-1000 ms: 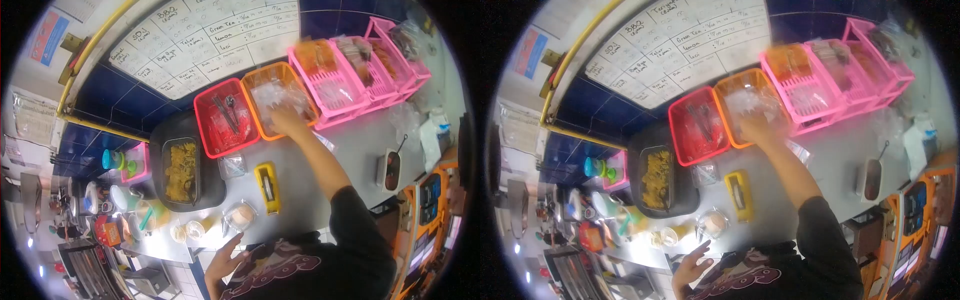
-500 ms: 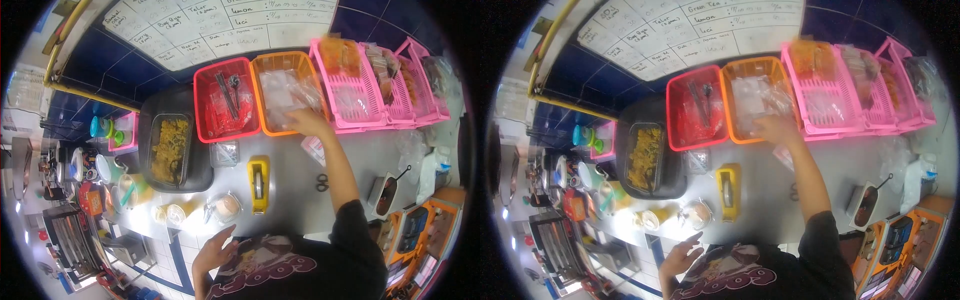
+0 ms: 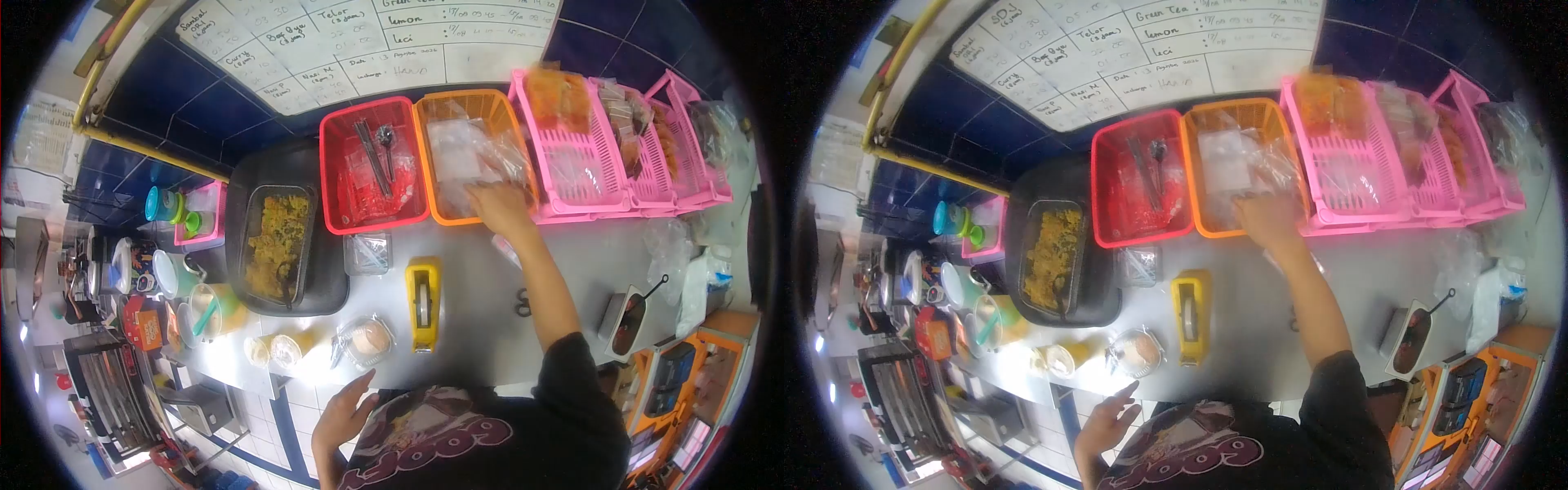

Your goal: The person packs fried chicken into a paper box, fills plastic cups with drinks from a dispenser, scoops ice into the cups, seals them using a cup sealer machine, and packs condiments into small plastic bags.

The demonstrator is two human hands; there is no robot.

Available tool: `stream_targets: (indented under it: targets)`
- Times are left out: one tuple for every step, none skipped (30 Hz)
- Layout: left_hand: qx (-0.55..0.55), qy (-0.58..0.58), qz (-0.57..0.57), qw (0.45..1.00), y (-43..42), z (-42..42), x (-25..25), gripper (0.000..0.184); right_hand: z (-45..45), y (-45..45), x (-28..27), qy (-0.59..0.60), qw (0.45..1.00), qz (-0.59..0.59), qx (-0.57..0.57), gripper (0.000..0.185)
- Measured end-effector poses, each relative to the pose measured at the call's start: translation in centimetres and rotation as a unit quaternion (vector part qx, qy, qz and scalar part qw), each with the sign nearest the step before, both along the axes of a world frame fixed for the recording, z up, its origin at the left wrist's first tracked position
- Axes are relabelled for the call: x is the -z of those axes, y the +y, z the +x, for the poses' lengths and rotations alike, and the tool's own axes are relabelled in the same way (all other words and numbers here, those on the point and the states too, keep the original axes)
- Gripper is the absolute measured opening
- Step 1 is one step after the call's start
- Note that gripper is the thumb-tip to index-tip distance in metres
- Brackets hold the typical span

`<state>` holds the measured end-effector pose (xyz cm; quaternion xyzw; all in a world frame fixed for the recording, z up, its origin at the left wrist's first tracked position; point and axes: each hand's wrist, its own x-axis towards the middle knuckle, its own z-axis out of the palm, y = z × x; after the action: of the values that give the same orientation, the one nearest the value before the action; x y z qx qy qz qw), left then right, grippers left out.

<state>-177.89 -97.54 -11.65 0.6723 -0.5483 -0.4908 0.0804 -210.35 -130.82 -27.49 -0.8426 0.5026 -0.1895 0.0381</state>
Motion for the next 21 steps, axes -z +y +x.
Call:
stream_targets:
  targets:
    - [-0.005, 0.005, 0.000, 1.000, 0.1, 0.0, 0.1, 0.048, 0.2, -0.2, -0.2, 0.052, 0.997, 0.004, 0.064, 0.025]
    - [-0.010, 0.010, 0.001, 1.000, 0.1, -0.1, 0.1, 0.048, 0.5, -0.5, -0.5, 0.079, 0.992, 0.005, 0.095, 0.024]
    - [-0.012, 0.011, 0.002, 1.000, 0.2, -0.1, 0.2, 0.048, 0.9, -0.8, -1.0, 0.106, 0.986, 0.008, 0.125, 0.024]
    - [-0.006, 0.007, 0.001, 1.000, 0.2, -0.1, 0.3, 0.048, 1.5, -1.5, -2.5, 0.111, 0.970, 0.073, 0.206, 0.023]
    - [0.000, 0.003, 0.000, 1.000, 0.2, 0.0, 0.4, 0.048, 1.8, -2.1, -3.2, 0.114, 0.942, 0.137, 0.285, 0.025]
    - [0.001, 0.003, 0.000, 1.000, 0.2, 0.0, 0.5, 0.048, 1.4, -2.5, -2.7, 0.114, 0.942, 0.137, 0.285, 0.025]
    - [0.002, 0.001, -0.008, 1.000, 0.4, 0.0, 0.7, 0.047, 0.8, -2.9, -1.9, 0.108, 0.957, 0.034, 0.267, 0.022]
    - [0.003, -0.002, -0.015, 1.000, 0.4, 0.1, 0.7, 0.047, 0.3, -3.4, -1.2, 0.101, 0.962, -0.070, 0.246, 0.020]
    - [0.004, -0.002, -0.016, 1.000, 0.3, 0.1, 0.7, 0.047, 0.3, -3.7, -1.6, 0.100, 0.961, -0.070, 0.247, 0.020]
    - [-0.003, -0.003, -0.016, 1.000, 0.3, 0.1, 0.5, 0.047, 0.2, -4.1, -2.1, -0.002, 0.970, -0.035, 0.240, 0.019]
    - [-0.010, -0.003, -0.015, 1.000, 0.3, 0.1, 0.4, 0.047, 0.2, -4.2, -2.6, -0.103, 0.968, 0.000, 0.229, 0.019]
    - [-0.012, -0.003, -0.016, 1.000, 0.4, 0.1, 0.5, 0.047, 0.2, -3.9, -3.7, -0.103, 0.968, -0.001, 0.227, 0.019]
    - [-0.012, -0.004, -0.016, 1.000, 0.5, 0.2, 0.6, 0.047, 0.4, -3.3, -5.1, -0.212, 0.948, 0.064, 0.228, 0.021]
    - [-0.012, -0.004, -0.016, 1.000, 0.6, 0.3, 0.7, 0.047, 0.6, -3.0, -5.9, -0.317, 0.913, 0.128, 0.224, 0.023]
    - [-0.015, -0.004, -0.017, 1.000, 0.6, 0.4, 0.5, 0.047, 0.6, -2.9, -5.8, -0.316, 0.914, 0.128, 0.221, 0.023]
    - [-0.013, -0.001, -0.006, 1.000, 0.5, 0.3, 0.3, 0.048, 0.5, -2.9, -5.7, -0.291, 0.934, -0.031, 0.204, 0.024]
    - [-0.013, 0.003, 0.005, 1.000, 0.4, 0.3, 0.2, 0.048, 0.4, -2.9, -5.8, -0.258, 0.930, -0.189, 0.180, 0.024]
    - [-0.018, 0.006, 0.003, 1.000, 0.2, 0.4, 0.2, 0.048, 0.3, -2.9, -6.9, -0.257, 0.932, -0.189, 0.173, 0.024]
    - [0.020, -0.014, -0.001, 1.000, -0.2, 0.6, 0.1, 0.048, 0.0, -2.9, -9.2, -0.296, 0.926, -0.188, 0.137, 0.024]
    - [0.058, -0.034, -0.006, 0.998, -0.7, 0.6, -0.1, 0.049, -0.3, -2.7, -11.5, -0.335, 0.918, -0.186, 0.100, 0.025]
    - [0.072, -0.053, -0.031, 0.996, -1.1, 0.8, -0.2, 0.049, -0.7, -2.3, -13.7, -0.333, 0.919, -0.190, 0.094, 0.025]
